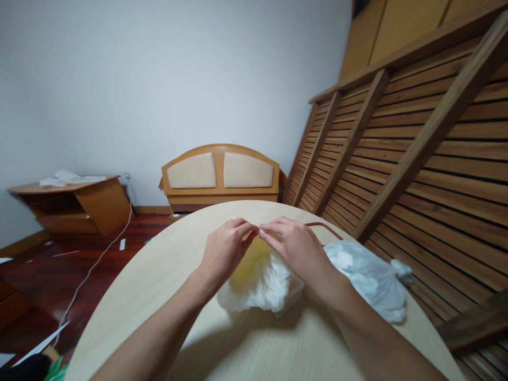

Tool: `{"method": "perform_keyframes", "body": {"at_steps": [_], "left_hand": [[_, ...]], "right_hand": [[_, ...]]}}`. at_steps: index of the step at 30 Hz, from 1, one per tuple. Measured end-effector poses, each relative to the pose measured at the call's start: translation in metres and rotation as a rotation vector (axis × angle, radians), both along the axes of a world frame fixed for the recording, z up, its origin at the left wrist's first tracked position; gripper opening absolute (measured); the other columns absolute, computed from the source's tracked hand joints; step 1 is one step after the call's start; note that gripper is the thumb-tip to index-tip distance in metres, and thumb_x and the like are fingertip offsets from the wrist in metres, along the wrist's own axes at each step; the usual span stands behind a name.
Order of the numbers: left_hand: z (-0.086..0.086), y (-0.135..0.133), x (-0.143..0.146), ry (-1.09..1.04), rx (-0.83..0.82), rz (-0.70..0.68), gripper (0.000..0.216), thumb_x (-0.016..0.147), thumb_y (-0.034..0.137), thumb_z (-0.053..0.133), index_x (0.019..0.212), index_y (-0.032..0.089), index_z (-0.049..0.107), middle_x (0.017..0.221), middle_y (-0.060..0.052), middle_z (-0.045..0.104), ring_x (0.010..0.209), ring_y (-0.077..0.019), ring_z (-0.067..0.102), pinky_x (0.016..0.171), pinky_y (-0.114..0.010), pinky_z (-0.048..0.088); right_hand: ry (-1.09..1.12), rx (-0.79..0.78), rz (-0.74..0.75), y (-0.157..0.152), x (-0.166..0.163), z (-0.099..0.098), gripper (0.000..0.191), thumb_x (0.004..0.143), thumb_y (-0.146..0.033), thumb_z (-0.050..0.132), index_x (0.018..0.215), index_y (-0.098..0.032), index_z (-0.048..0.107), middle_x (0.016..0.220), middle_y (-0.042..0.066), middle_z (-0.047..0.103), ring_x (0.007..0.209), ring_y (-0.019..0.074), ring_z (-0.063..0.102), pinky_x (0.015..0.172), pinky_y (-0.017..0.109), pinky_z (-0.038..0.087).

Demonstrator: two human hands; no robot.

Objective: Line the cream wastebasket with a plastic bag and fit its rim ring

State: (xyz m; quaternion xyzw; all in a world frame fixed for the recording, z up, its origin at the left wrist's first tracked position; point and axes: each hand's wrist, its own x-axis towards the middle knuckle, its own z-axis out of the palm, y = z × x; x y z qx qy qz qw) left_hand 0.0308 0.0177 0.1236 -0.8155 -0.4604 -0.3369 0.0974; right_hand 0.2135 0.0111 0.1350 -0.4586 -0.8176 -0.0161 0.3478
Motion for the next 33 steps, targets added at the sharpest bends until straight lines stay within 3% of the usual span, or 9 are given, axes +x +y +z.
{"method": "perform_keyframes", "body": {"at_steps": [3,8,13,18,22,26,30,33], "left_hand": [[0.0,0.0,-0.001,-0.004,-0.01,-0.003,0.01,0.094,0.024,0.064,0.101,0.024,0.07,0.1,-0.001,0.074,0.09,-0.0188,0.07,0.073,-0.027,0.052],[0.002,0.001,-0.006,-0.031,-0.081,0.098,0.029,0.088,0.031,0.072,0.114,0.023,0.065,0.113,-0.003,0.072,0.096,-0.0223,0.07,0.076,-0.03,0.052],[0.003,0.002,-0.008,-0.022,-0.215,0.226,0.024,0.089,0.019,0.066,0.113,0.024,0.066,0.109,-0.002,0.074,0.09,-0.0216,0.071,0.074,-0.03,0.051],[0.006,-0.001,-0.006,-0.007,-0.258,0.275,0.031,0.088,0.013,0.062,0.116,0.025,0.065,0.114,-0.002,0.074,0.097,-0.0236,0.071,0.074,-0.031,0.05],[0.007,-0.003,-0.003,0.004,-0.277,0.273,0.027,0.088,0.013,0.06,0.112,0.023,0.067,0.112,-0.002,0.074,0.098,-0.024,0.07,0.073,-0.031,0.049],[0.005,-0.003,-0.001,0.013,-0.26,0.253,0.021,0.089,0.012,0.058,0.104,0.022,0.069,0.103,-0.002,0.074,0.091,-0.0218,0.07,0.072,-0.029,0.047],[0.003,-0.002,0.001,0.012,-0.234,0.202,0.02,0.088,0.011,0.058,0.101,0.022,0.069,0.099,-0.003,0.074,0.087,-0.0202,0.069,0.072,-0.028,0.047],[0.002,-0.003,0.001,-0.004,-0.238,0.165,0.022,0.087,0.009,0.059,0.101,0.021,0.069,0.1,-0.003,0.074,0.088,-0.0194,0.069,0.075,-0.027,0.048]], "right_hand": [[-0.018,0.009,0.012,0.001,0.001,-0.001,0.017,0.094,-0.023,0.065,0.104,-0.021,0.078,0.098,0.005,0.077,0.092,0.0195,0.071,0.089,0.032,0.053],[0.039,0.005,0.032,0.007,0.007,0.0,0.014,0.09,-0.016,0.069,0.099,-0.019,0.079,0.096,0.004,0.079,0.088,0.0191,0.072,0.083,0.03,0.053],[0.039,0.003,-0.012,0.012,0.013,-0.001,0.013,0.09,-0.015,0.067,0.095,-0.018,0.079,0.096,0.005,0.079,0.088,0.02,0.072,0.083,0.03,0.052],[0.029,-0.069,-0.05,0.01,0.012,0.002,0.014,0.092,-0.017,0.065,0.098,-0.019,0.077,0.098,0.005,0.079,0.091,0.0209,0.072,0.084,0.032,0.052],[-0.024,-0.064,-0.059,0.006,0.007,0.001,0.02,0.093,-0.015,0.059,0.107,-0.018,0.074,0.106,0.006,0.077,0.099,0.0216,0.07,0.091,0.034,0.051],[-0.131,0.001,-0.059,0.002,0.001,-0.002,0.032,0.089,-0.025,0.069,0.12,-0.02,0.068,0.117,0.006,0.072,0.11,0.0248,0.064,0.097,0.038,0.049],[-0.207,-0.015,-0.113,0.0,-0.001,-0.002,0.018,0.091,-0.02,0.065,0.107,-0.024,0.073,0.104,0.003,0.074,0.102,0.0228,0.067,0.088,0.034,0.051],[-0.217,-0.049,-0.143,0.001,0.0,-0.001,0.017,0.092,-0.014,0.062,0.101,-0.022,0.074,0.098,0.003,0.075,0.097,0.0217,0.068,0.085,0.033,0.051]]}}
